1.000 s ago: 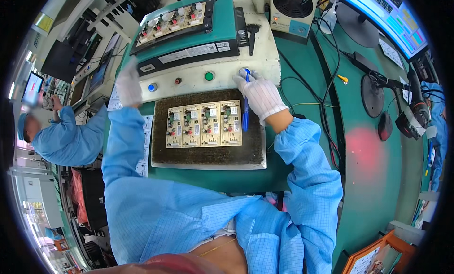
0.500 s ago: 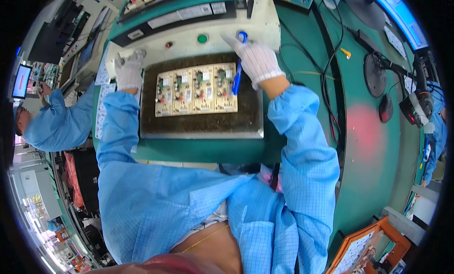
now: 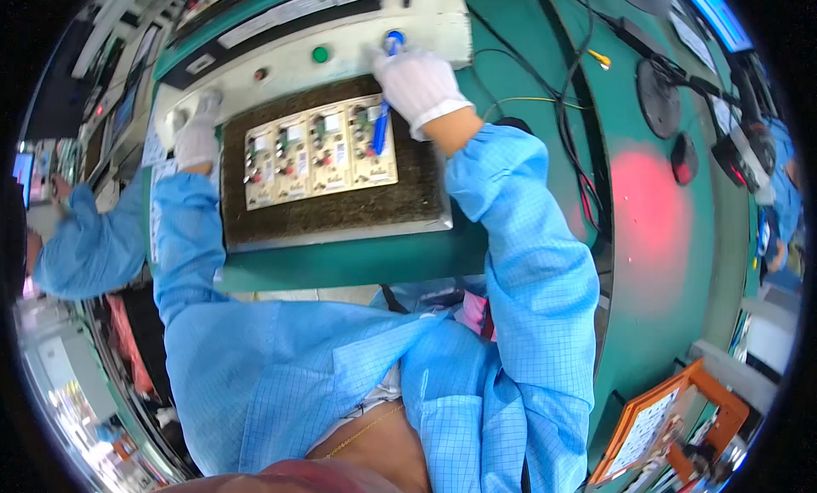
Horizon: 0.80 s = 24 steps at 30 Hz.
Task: Testing printed circuit boards using a specialized testing jig and marking them with a pen for quality control.
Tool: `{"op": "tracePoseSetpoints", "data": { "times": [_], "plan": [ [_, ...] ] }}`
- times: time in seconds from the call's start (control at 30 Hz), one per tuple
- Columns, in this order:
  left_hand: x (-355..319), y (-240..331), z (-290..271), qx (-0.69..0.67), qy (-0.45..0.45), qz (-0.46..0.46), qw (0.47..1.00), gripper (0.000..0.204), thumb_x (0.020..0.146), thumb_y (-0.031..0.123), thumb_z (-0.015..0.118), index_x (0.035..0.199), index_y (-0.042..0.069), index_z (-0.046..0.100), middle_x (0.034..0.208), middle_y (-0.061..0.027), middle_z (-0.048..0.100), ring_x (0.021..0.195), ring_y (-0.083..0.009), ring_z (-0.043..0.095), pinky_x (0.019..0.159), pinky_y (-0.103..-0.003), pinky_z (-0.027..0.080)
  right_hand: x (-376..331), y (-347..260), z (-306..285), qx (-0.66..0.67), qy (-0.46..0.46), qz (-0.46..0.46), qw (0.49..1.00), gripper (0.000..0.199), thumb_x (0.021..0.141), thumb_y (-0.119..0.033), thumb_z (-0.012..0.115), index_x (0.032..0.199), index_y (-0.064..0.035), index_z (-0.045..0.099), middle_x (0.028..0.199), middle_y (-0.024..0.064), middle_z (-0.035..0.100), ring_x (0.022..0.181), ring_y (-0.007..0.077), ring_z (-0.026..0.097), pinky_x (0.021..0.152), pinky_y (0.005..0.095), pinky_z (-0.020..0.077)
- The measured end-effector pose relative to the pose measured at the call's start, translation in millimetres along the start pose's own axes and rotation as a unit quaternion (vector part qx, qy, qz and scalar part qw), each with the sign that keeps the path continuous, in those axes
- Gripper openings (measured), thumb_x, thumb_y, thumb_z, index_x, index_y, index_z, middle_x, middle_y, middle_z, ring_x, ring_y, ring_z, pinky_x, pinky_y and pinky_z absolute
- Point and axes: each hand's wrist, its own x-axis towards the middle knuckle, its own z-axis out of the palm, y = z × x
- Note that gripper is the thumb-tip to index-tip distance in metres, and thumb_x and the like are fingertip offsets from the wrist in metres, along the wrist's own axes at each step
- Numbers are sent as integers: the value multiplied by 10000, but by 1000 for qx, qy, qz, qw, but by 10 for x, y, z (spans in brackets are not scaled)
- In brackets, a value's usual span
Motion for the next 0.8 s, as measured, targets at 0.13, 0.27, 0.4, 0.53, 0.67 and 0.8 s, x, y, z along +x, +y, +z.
{"op": "tracePoseSetpoints", "data": {
  "times": [0.13,0.27,0.4,0.53,0.67,0.8],
  "plan": [
    [-105,-191,82,-107,-27,-24,994,594,825,88,429,1413,133,357,1396,-69,449,1307,-199,389,1086,-395,232,-11,-102,42,-9,-17,-30,999,339,836,-104,469,1167,-109,539,733,141,625,631,285,635,526,404,513],
    [-54,-286,155,86,-63,-7,994,656,811,63,456,1442,131,293,1500,-13,280,1377,-136,260,1124,-458,118,44,-170,130,16,37,-10,999,271,838,-129,479,1098,-99,549,769,149,626,716,301,642,539,413,513],
    [-42,-421,217,164,-91,-25,982,694,840,126,498,1468,181,208,1522,17,215,1363,-132,286,1124,-498,104,149,-276,-21,-6,-43,-41,998,217,806,-124,538,1020,-99,566,738,138,624,701,299,641,572,419,512],
    [-252,174,-1053,-89,60,-113,988,777,853,301,576,1464,70,155,1486,-206,219,1377,-373,193,1128,-434,157,-39,-396,-142,95,-72,-98,988,162,785,-230,596,834,-77,619,700,138,625,704,323,629,618,424,511],
    [-624,89,-921,-313,363,-104,871,948,756,359,729,1448,39,165,1438,-224,279,1366,-410,179,1104,-439,215,34,-534,76,67,-30,-117,990,98,777,-193,589,791,-109,638,726,148,637,736,323,638,651,424,514],
    [-1152,187,-752,-853,336,-113,382,752,871,449,554,1449,89,235,1485,-74,277,1394,-320,152,1114,-412,193,-37,-585,-9,69,-92,-99,988,88,750,-155,592,784,-98,650,796,155,650,778,336,642,690,438,512]
  ]
}}
